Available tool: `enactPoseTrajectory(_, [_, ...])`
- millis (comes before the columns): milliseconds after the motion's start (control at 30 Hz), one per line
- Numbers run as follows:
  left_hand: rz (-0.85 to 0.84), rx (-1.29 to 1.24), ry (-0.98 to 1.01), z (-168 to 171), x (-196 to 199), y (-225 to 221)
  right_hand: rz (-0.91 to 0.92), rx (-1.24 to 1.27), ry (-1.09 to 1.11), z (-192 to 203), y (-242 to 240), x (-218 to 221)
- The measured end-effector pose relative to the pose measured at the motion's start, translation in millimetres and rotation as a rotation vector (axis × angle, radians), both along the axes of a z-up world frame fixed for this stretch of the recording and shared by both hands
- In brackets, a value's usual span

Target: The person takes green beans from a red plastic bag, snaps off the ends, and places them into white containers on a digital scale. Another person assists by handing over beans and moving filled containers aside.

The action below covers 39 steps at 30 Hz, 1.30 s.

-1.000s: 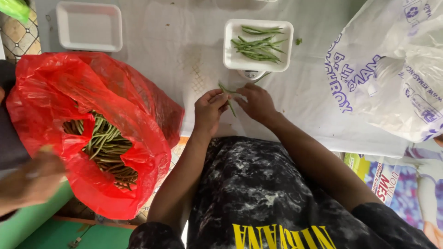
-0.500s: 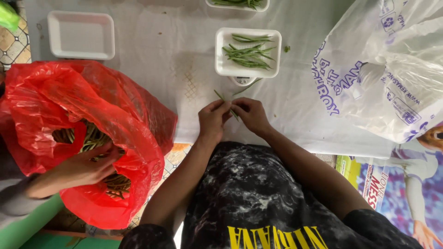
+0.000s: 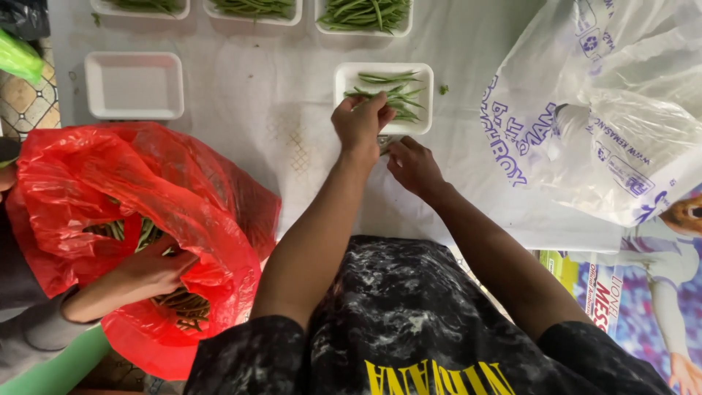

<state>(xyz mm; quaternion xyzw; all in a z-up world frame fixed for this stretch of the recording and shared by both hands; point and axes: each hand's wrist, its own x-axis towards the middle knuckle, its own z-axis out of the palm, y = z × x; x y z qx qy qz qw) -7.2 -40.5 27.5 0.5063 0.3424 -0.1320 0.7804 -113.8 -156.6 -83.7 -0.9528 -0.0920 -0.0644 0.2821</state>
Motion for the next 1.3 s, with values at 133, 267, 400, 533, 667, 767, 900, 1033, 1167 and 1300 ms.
enactPoseTrajectory(133, [0.061, -0.039, 0.064, 10.3, 7.6, -8.2, 0.081, -0.067, 0.032, 20.1, -0.7, 0.8])
enactPoseTrajectory(267, [-0.339, 0.211, -0.070, 55.2, -33.9, 6.3, 0.084, -0.077, 0.176, 53.3, -4.4, -0.6])
enactPoseTrajectory(400, [-0.741, 0.884, -0.737, 20.2, -78.2, 49.0, 0.158, -0.218, 0.024, 40.6, -6.6, -21.9])
enactPoseTrajectory(533, [-1.021, 0.982, -0.860, -20.5, -82.5, 74.1, 0.146, -0.013, -0.119, 81.1, 1.4, -7.2])
enactPoseTrajectory(667, [-0.989, 1.291, -1.115, -23.4, -47.8, 60.0, 0.147, -0.103, -0.324, 84.5, -12.6, 15.7])
enactPoseTrajectory(767, [-0.855, 1.404, -1.270, -48.8, -9.1, 46.1, 0.096, -0.024, -0.345, 122.9, -14.2, 18.8])
enactPoseTrajectory(900, [-0.935, 1.599, -1.236, -40.9, 27.8, 43.8, 0.017, 0.156, -0.236, 131.9, -26.9, -14.2])
enactPoseTrajectory(1033, [-0.898, 1.665, -1.095, -16.8, -14.3, 56.7, -0.020, 0.185, -0.136, 96.5, -42.7, -62.2])
enactPoseTrajectory(1167, [-0.874, 1.431, -1.053, -11.9, -95.6, 80.7, -0.194, 0.256, -0.057, 51.8, -55.6, -119.1])
enactPoseTrajectory(1300, [-1.197, 1.129, -0.804, -59.1, -166.4, 119.5, -0.202, 0.298, -0.020, 35.0, -57.6, -143.4])
